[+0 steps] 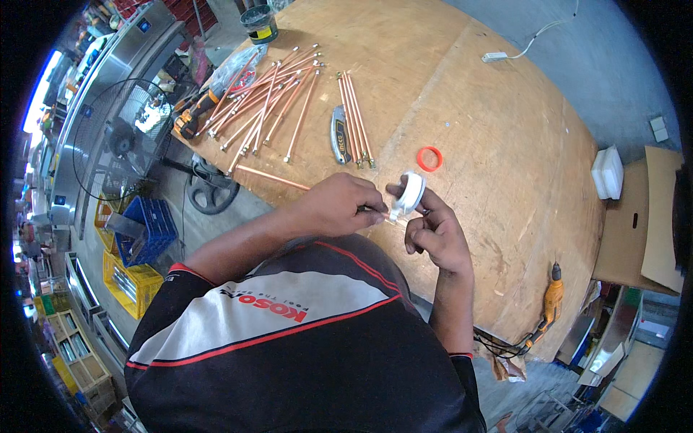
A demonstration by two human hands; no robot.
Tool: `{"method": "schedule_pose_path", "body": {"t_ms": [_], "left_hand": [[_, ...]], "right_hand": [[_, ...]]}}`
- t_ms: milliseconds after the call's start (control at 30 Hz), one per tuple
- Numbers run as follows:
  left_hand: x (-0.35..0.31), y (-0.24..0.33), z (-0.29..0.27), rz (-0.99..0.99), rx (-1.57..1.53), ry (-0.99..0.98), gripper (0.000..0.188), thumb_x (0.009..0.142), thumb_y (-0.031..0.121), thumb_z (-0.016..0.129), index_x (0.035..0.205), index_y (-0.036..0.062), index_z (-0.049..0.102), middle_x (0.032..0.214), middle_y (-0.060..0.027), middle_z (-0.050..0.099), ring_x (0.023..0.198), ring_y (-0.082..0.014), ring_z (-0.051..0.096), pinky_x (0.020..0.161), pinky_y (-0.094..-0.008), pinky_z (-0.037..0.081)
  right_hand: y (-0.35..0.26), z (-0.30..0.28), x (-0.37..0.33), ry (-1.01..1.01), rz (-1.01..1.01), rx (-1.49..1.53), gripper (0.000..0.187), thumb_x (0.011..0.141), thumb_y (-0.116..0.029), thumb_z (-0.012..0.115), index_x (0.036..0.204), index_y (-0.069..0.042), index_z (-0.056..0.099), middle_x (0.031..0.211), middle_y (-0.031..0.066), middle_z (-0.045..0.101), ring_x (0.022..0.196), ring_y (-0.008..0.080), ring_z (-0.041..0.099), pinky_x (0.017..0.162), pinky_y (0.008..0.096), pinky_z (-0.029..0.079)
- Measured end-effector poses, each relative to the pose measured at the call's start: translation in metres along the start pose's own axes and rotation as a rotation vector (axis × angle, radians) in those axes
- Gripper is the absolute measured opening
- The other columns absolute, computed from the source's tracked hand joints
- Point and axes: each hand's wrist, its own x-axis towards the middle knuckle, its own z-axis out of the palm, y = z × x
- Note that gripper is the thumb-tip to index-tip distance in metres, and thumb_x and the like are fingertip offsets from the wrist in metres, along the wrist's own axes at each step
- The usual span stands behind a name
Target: The person wraps white tape around the ends of multiple copper pipes on a wooden workbench. They pick up each pipe, apply tape by hand, and place the finished pieces back on the table.
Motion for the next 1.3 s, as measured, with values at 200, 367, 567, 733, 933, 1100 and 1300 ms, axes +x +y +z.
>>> {"method": "schedule_pose_path", "body": {"t_ms": [200,367,567,733,933,1100,1300], "left_hand": [[-0.002,0.006,0.006,0.055,-0.101,-0.07,0.018,0.087,0.021,0.07,0.092,0.0036,0.071,0.084,-0.0131,0.068,0.08,-0.0312,0.068,0.072,-0.04,0.053],[-0.005,0.014,-0.007,0.058,-0.073,-0.042,0.017,0.085,0.02,0.07,0.092,0.0042,0.071,0.081,-0.0134,0.067,0.077,-0.0318,0.067,0.07,-0.0408,0.052],[-0.008,0.016,-0.02,0.04,-0.132,0.002,0.017,0.083,0.018,0.071,0.092,0.0046,0.072,0.081,-0.0136,0.068,0.076,-0.0305,0.067,0.069,-0.0394,0.052],[-0.004,0.022,-0.035,-0.007,-0.088,0.066,0.016,0.084,0.018,0.074,0.091,0.0035,0.073,0.086,-0.0128,0.071,0.079,-0.0276,0.07,0.072,-0.0373,0.053],[0.008,0.018,-0.045,-0.092,-0.085,0.172,0.02,0.084,0.02,0.074,0.093,0.0023,0.073,0.085,-0.0129,0.071,0.077,-0.0271,0.069,0.07,-0.0362,0.053],[0.017,0.014,-0.045,-0.188,-0.035,0.196,0.018,0.085,0.018,0.072,0.095,0.0031,0.073,0.087,-0.0143,0.07,0.079,-0.028,0.069,0.072,-0.037,0.053],[0.016,0.004,-0.023,-0.077,0.168,0.125,0.02,0.086,0.023,0.069,0.096,0.0058,0.073,0.087,-0.0132,0.069,0.083,-0.0313,0.068,0.074,-0.0406,0.053]], "right_hand": [[0.0,-0.001,0.009,0.005,0.016,-0.099,0.08,0.068,0.006,0.049,0.147,0.003,0.035,0.141,0.0184,0.054,0.055,0.0061,0.054,0.051,0.0209,0.047],[0.012,-0.001,0.01,0.0,0.076,-0.152,0.074,0.07,0.01,0.045,0.144,0.004,0.04,0.14,0.0156,0.055,0.062,0.0072,0.059,0.056,0.0234,0.051],[0.023,0.008,0.009,0.016,0.067,-0.152,0.07,0.071,0.011,0.046,0.141,0.002,0.046,0.137,0.0147,0.058,0.069,0.009,0.062,0.059,0.0243,0.052],[0.036,0.008,0.005,0.027,0.074,-0.191,0.07,0.07,0.012,0.046,0.14,0.001,0.048,0.133,0.0143,0.06,0.069,0.0089,0.061,0.061,0.0253,0.052],[0.034,0.013,0.002,0.021,0.097,-0.183,0.069,0.069,0.005,0.05,0.137,0.001,0.051,0.125,0.0102,0.066,0.064,0.0054,0.055,0.059,0.0222,0.046],[0.017,0.019,-0.006,-0.038,0.09,-0.2,0.064,0.069,0.002,0.054,0.133,0.001,0.056,0.119,0.0069,0.069,0.06,0.0036,0.051,0.057,0.0207,0.042],[0.0,0.014,-0.012,-0.112,0.099,0.01,0.063,0.071,0.001,0.054,0.134,0.005,0.051,0.12,0.011,0.067,0.057,0.0042,0.054,0.054,0.0204,0.045]]}}
